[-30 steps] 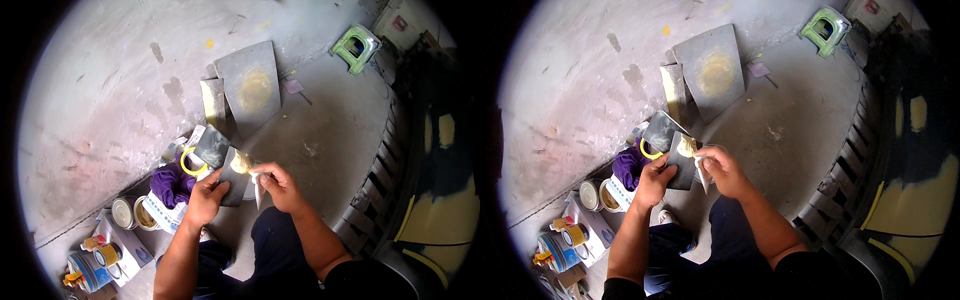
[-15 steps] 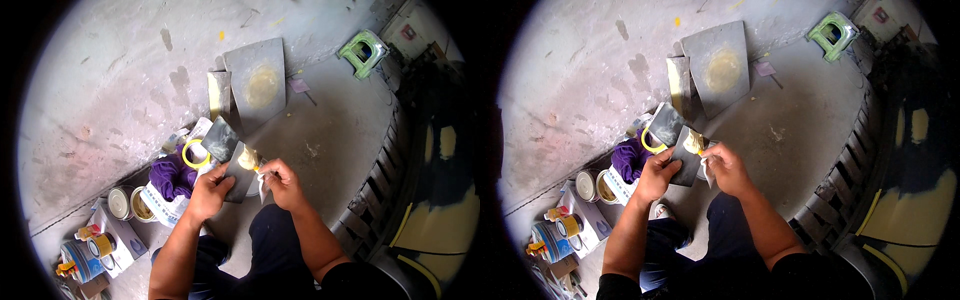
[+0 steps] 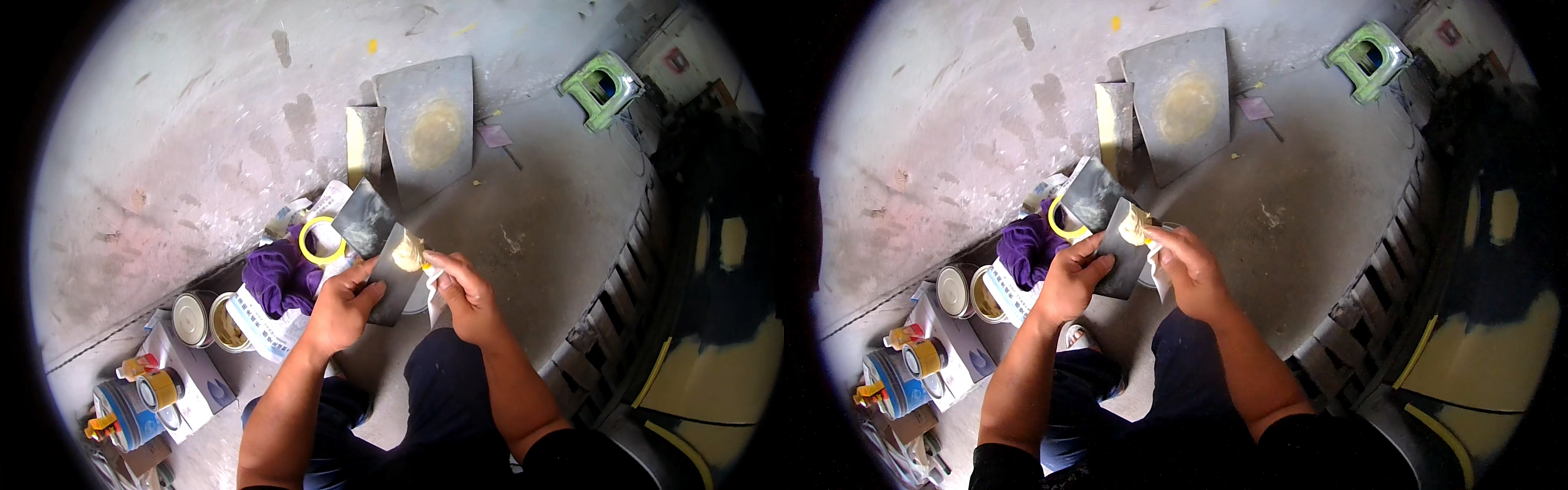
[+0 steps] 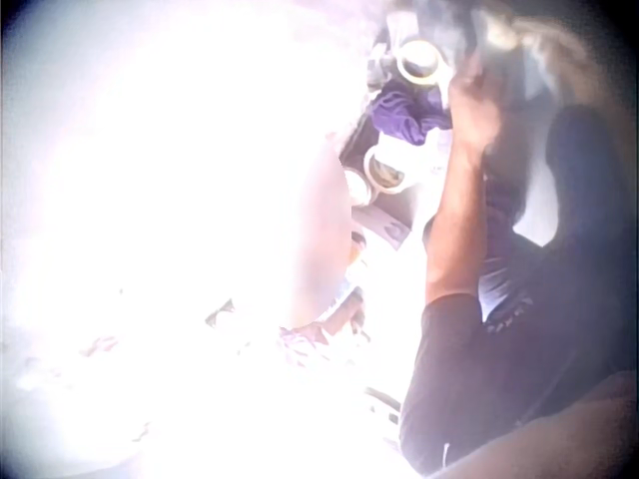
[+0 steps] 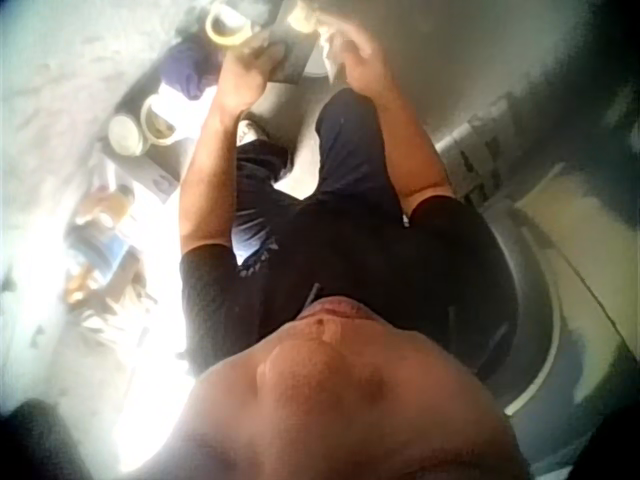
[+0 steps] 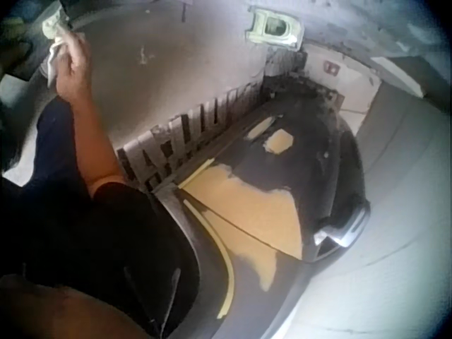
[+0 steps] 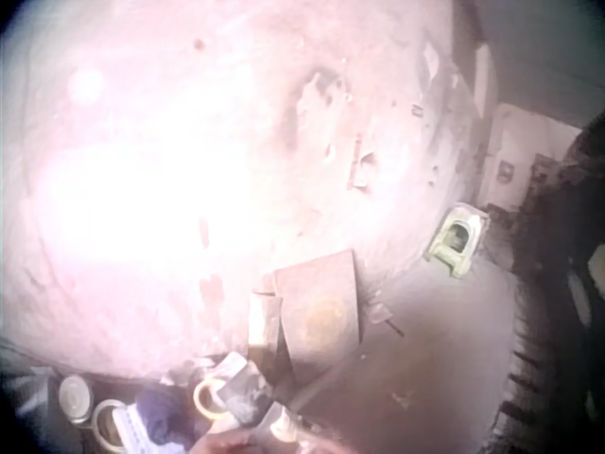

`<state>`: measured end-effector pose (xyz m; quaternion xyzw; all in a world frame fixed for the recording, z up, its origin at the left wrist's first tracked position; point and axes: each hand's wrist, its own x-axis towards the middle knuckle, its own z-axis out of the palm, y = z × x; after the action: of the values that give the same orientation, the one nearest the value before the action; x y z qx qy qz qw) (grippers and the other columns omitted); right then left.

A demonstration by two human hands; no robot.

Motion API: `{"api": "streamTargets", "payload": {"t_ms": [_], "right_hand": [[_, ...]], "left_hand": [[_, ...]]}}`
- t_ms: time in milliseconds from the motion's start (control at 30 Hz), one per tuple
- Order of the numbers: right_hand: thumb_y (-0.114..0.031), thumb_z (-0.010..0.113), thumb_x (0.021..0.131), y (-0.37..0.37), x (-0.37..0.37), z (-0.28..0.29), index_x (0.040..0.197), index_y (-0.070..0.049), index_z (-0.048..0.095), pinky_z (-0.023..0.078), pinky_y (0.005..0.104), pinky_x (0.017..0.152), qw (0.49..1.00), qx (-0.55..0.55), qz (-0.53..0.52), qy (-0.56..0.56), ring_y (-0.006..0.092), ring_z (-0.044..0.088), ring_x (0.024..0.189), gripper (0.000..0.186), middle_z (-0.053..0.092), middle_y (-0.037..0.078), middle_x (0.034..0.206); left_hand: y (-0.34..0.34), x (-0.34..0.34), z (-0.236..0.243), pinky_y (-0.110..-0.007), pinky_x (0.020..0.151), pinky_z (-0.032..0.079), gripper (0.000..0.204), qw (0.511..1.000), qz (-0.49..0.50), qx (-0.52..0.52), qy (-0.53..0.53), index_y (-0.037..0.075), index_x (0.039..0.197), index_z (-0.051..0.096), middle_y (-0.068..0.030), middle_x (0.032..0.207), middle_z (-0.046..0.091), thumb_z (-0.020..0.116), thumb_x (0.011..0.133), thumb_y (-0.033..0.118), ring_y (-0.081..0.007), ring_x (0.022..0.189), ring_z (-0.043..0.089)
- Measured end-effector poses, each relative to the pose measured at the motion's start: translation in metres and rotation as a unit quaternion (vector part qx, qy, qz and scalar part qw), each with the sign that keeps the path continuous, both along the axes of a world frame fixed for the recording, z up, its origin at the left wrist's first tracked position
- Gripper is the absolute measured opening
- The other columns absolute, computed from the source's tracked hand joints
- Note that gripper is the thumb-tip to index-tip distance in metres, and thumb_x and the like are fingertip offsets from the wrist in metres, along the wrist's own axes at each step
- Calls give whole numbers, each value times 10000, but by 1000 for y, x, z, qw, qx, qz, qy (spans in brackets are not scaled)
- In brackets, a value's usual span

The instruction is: The person mixes a beige filler in a container, then uses a putty knife to apply the filler to a damaged area on the side of a dark car. The person spreads the filler over the panel and smooths it with the knife.

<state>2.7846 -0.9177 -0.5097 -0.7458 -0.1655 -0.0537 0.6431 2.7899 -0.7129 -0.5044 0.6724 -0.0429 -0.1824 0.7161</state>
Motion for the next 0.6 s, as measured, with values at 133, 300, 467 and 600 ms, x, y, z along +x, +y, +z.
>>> {"api": "streamTargets", "payload": {"t_ms": [133, 300, 467, 600], "right_hand": [[55, 485, 870, -6, 0, 0, 951, -50, 660, 431, 282, 668, 997, -69, 23, -37, 182, 527, 736, 220, 526, 80, 837], [83, 495, 831, -4, 1, -6, 871, -54, 647, 426, 301, 635, 996, -70, 3, -58, 226, 543, 697, 209, 537, 100, 799], [82, 508, 825, -4, 3, -8, 833, -54, 631, 427, 316, 620, 993, -92, -17, -73, 252, 549, 691, 183, 543, 107, 774], [81, 525, 822, -3, 3, -7, 806, -59, 632, 421, 317, 604, 991, -113, -31, -65, 254, 549, 684, 177, 538, 102, 760]], "left_hand": [[1, 0, -4, -249, 875, 441, 389, 1000, -3, -7, 20, -4, 1294, 533, -51, 1097, 619, 507, 908, -35, -101, 978, 541], [0, 0, -5, -237, 836, 463, 368, 1000, -8, 9, -5, -24, 1290, 528, -28, 1070, 630, 510, 923, -6, -77, 925, 555], [0, 1, -7, -239, 837, 464, 371, 1000, -11, -2, -3, -22, 1292, 525, -31, 1080, 630, 511, 922, -11, -78, 922, 557], [0, 2, -9, -238, 841, 461, 369, 1000, -11, -6, -6, -20, 1291, 528, -23, 1085, 628, 513, 922, -11, -75, 928, 552]]}}
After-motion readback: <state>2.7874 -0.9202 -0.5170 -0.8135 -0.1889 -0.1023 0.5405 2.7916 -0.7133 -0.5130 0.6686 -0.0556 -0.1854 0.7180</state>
